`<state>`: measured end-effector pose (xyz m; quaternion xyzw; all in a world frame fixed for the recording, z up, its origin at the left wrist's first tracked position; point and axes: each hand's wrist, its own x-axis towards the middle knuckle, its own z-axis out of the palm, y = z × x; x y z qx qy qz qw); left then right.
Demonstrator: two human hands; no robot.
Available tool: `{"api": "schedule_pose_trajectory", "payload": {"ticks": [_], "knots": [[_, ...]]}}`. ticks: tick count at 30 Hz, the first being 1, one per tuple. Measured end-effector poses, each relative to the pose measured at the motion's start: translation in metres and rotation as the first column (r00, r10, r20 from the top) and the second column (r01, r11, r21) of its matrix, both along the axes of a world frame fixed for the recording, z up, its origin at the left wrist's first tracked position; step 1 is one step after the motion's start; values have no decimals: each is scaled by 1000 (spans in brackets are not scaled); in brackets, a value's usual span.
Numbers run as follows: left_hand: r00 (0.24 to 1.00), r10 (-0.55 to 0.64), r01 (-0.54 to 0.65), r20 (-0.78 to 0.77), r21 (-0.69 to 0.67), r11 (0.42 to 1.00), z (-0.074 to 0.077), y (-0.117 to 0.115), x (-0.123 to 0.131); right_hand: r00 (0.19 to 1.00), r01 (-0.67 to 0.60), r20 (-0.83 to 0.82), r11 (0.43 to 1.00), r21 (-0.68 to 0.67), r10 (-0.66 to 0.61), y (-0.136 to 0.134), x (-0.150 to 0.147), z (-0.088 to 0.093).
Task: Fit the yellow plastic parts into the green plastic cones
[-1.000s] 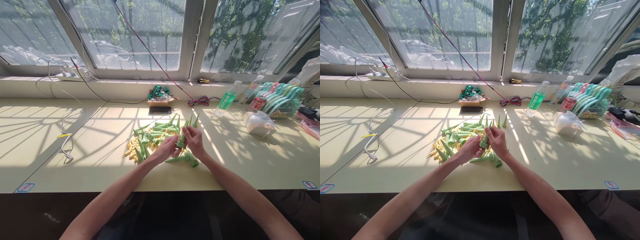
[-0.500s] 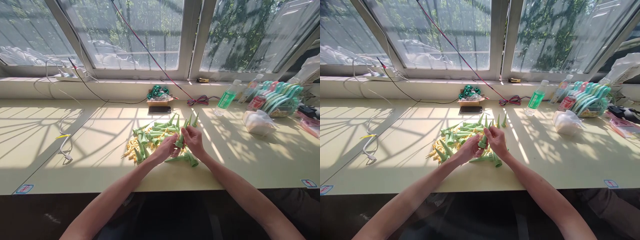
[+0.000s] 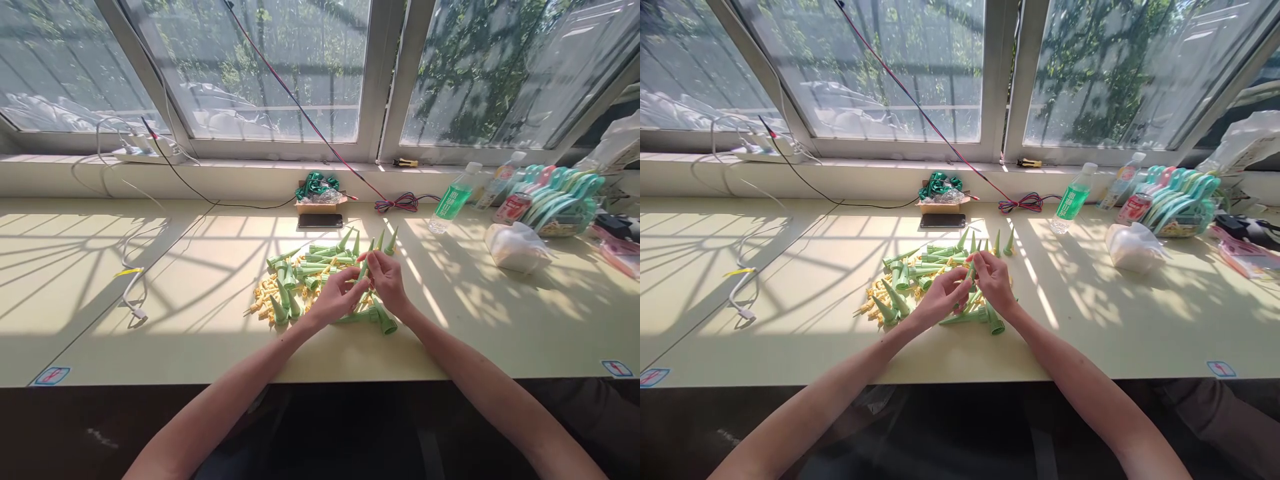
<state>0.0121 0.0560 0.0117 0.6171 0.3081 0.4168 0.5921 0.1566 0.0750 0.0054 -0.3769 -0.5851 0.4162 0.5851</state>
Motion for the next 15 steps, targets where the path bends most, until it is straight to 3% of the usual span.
{"api": "schedule_pose_trajectory", "payload": {"ticks": [5, 15], "knots": [[999, 24, -21, -47, 58, 998, 3, -2, 0, 999, 8, 33, 1000, 4, -8, 0, 1, 0], [999, -23, 26, -28, 92, 995, -4, 1, -1, 999, 34, 25, 999, 11, -34, 1, 1, 0]]}}
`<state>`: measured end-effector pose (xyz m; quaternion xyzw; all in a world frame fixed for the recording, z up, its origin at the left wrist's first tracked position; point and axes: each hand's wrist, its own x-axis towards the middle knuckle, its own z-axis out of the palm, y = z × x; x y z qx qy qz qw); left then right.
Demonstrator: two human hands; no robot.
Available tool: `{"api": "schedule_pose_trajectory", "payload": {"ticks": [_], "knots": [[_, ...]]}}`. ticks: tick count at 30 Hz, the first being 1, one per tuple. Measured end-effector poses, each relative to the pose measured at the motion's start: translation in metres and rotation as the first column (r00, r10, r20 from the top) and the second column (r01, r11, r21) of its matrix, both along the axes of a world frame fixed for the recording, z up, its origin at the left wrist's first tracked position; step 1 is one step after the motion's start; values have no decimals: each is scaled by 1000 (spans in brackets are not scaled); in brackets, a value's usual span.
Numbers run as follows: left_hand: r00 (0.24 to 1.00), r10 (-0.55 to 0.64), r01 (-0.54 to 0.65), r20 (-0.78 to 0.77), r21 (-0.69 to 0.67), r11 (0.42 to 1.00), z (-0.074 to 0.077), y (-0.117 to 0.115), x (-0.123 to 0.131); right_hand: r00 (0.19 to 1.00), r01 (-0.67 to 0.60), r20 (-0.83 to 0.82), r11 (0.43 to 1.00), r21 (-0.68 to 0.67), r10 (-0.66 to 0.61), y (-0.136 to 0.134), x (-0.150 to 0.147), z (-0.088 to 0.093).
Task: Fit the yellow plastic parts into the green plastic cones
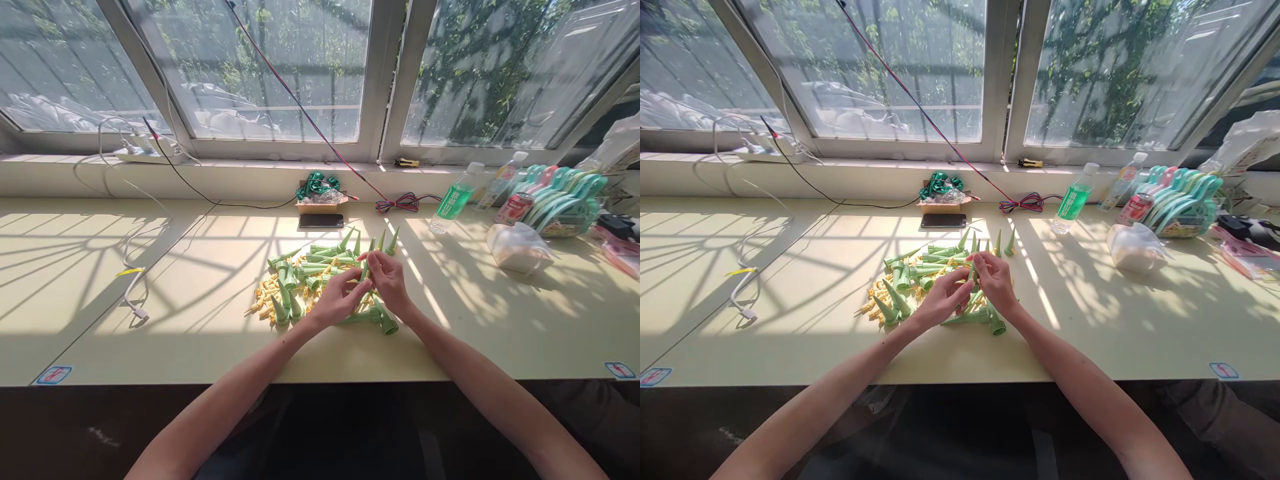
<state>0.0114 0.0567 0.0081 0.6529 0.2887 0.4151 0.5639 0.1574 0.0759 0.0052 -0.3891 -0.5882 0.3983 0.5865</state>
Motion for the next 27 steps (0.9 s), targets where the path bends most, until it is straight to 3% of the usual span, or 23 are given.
{"api": "schedule_pose_trajectory", "payload": {"ticks": [13, 19, 23, 27], "knots": [[997, 49, -48, -57, 29, 998, 3, -2, 1, 1000, 1, 15, 1000, 22, -1, 1, 1, 1], [960, 266, -250, -89, 158, 955, -3, 2, 1, 1000, -3, -26, 999, 32, 4, 4, -2, -5], [932, 357, -341, -57, 191, 921, -3, 4, 1, 993, -61, -97, 998, 14, 62, 4, -1, -8], [903, 429, -410, -31, 239, 880, -1, 4, 0, 996, -74, -40, 994, 80, 77, 1, 1, -6]]}}
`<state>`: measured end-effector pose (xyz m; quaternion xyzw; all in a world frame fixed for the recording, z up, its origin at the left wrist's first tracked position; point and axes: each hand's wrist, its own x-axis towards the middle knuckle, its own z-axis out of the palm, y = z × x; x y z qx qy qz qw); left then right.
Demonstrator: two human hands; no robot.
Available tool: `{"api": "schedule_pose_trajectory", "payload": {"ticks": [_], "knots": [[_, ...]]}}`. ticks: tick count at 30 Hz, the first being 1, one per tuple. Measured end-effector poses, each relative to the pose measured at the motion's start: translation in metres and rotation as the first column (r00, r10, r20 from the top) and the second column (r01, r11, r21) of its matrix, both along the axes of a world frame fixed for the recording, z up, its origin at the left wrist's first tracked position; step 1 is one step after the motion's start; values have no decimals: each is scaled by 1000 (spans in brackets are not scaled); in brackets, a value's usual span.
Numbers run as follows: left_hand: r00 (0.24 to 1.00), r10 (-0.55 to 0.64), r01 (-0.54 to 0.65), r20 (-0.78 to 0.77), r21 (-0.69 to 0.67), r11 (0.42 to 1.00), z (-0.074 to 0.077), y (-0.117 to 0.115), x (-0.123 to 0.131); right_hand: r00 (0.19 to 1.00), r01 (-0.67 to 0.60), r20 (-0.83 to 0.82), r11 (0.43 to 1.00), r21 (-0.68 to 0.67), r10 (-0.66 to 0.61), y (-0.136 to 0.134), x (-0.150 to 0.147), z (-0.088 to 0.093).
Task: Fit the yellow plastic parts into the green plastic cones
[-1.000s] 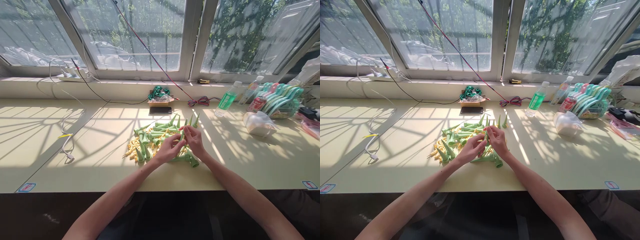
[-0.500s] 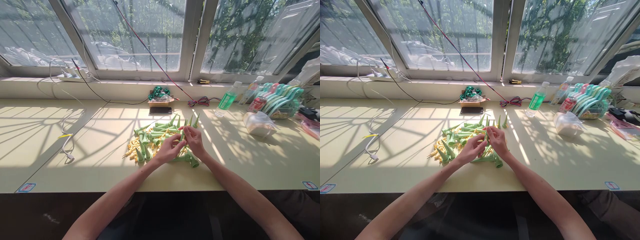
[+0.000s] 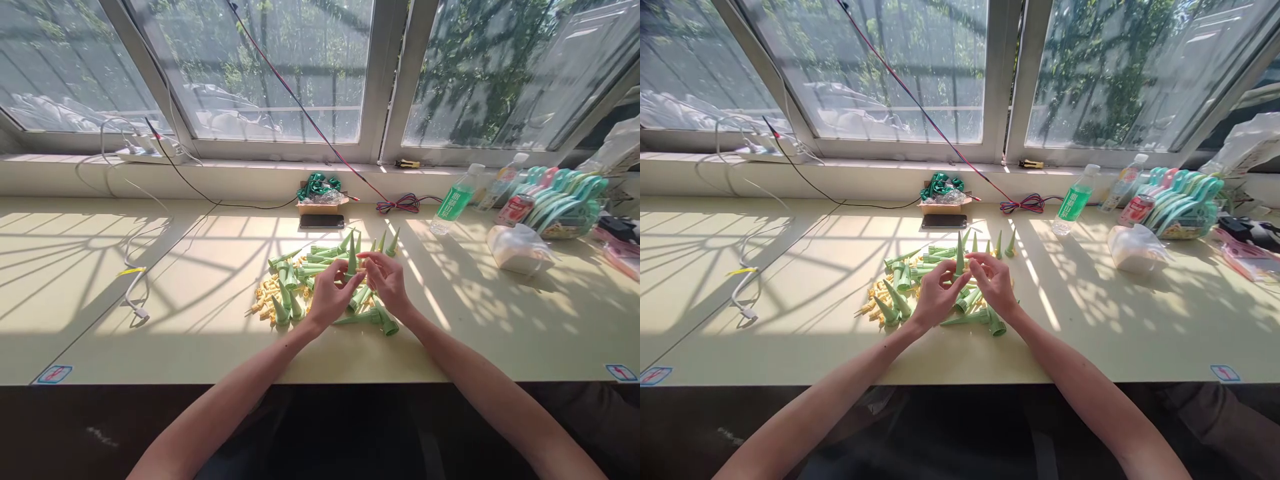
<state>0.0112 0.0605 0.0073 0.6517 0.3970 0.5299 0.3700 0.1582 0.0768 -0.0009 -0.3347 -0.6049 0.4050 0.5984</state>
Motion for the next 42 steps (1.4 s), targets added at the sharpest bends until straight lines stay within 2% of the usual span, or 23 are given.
{"api": "schedule_pose_trajectory", "payload": {"ticks": [4, 8, 14, 17, 23, 32, 42], "knots": [[999, 29, -30, 14, 30, 999, 0, 0, -1, 994, 22, 105, 998, 65, -28, -3, 0, 2], [998, 56, -56, -1, 33, 998, -3, 1, -3, 985, 97, 129, 988, 123, -113, -1, -3, 0], [995, 87, -82, -53, 89, 993, -6, 2, -3, 973, 169, 139, 980, 103, -183, 1, -5, -2], [996, 80, -76, -29, 96, 992, -6, 2, -2, 968, 200, 133, 974, 104, -213, 2, -5, -2], [996, 66, -69, 60, 55, 996, -7, 4, -1, 978, 149, 133, 983, 103, -162, 2, -5, -4], [985, 83, -65, 152, -119, 991, 4, -1, 1, 967, 127, 211, 988, 89, -144, 3, -5, -6], [970, 137, -120, 200, -97, 988, 3, 4, -2, 966, 84, 239, 994, 66, -98, 4, -7, -9]]}}
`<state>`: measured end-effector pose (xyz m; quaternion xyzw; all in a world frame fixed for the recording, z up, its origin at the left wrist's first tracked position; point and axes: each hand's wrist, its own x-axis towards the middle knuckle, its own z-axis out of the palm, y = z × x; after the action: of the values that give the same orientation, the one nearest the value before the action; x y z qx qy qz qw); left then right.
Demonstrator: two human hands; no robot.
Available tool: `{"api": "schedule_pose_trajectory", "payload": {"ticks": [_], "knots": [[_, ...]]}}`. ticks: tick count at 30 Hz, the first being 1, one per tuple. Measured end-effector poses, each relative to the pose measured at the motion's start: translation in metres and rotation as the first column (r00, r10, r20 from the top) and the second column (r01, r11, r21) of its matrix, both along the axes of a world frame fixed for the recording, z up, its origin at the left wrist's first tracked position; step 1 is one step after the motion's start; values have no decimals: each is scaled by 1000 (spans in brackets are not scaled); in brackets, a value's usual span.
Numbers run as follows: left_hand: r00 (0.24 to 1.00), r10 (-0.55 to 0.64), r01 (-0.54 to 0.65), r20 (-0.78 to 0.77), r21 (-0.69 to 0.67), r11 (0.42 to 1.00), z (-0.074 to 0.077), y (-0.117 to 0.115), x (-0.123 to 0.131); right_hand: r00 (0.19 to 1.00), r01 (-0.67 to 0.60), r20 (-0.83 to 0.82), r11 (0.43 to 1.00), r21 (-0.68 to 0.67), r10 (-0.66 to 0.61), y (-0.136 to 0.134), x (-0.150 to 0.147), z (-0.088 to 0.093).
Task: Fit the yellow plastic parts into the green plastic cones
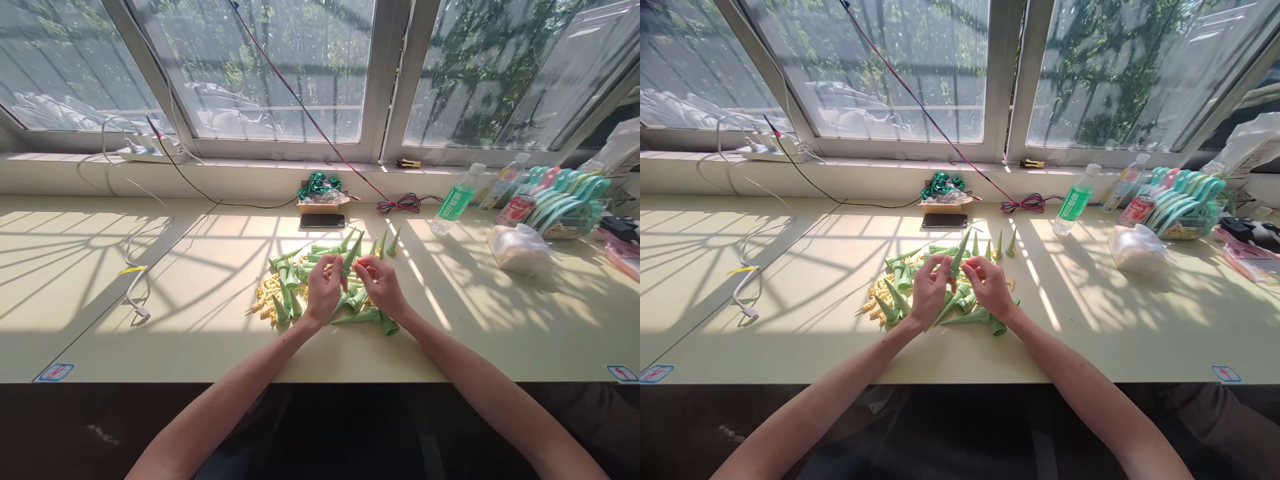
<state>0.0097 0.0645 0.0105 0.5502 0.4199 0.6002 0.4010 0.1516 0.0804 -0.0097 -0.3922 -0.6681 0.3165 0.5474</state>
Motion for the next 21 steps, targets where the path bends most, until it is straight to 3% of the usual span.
{"api": "schedule_pose_trajectory", "payload": {"ticks": [11, 21], "knots": [[1000, 6, -6, -20, 3, 1000, 2, 1, -2, 990, -6, 139, 1000, 10, 5, 0, 1, -1], [999, -31, 30, -33, -8, 1000, -3, 3, -3, 990, -13, 144, 1000, 4, 13, 1, 0, -3]]}}
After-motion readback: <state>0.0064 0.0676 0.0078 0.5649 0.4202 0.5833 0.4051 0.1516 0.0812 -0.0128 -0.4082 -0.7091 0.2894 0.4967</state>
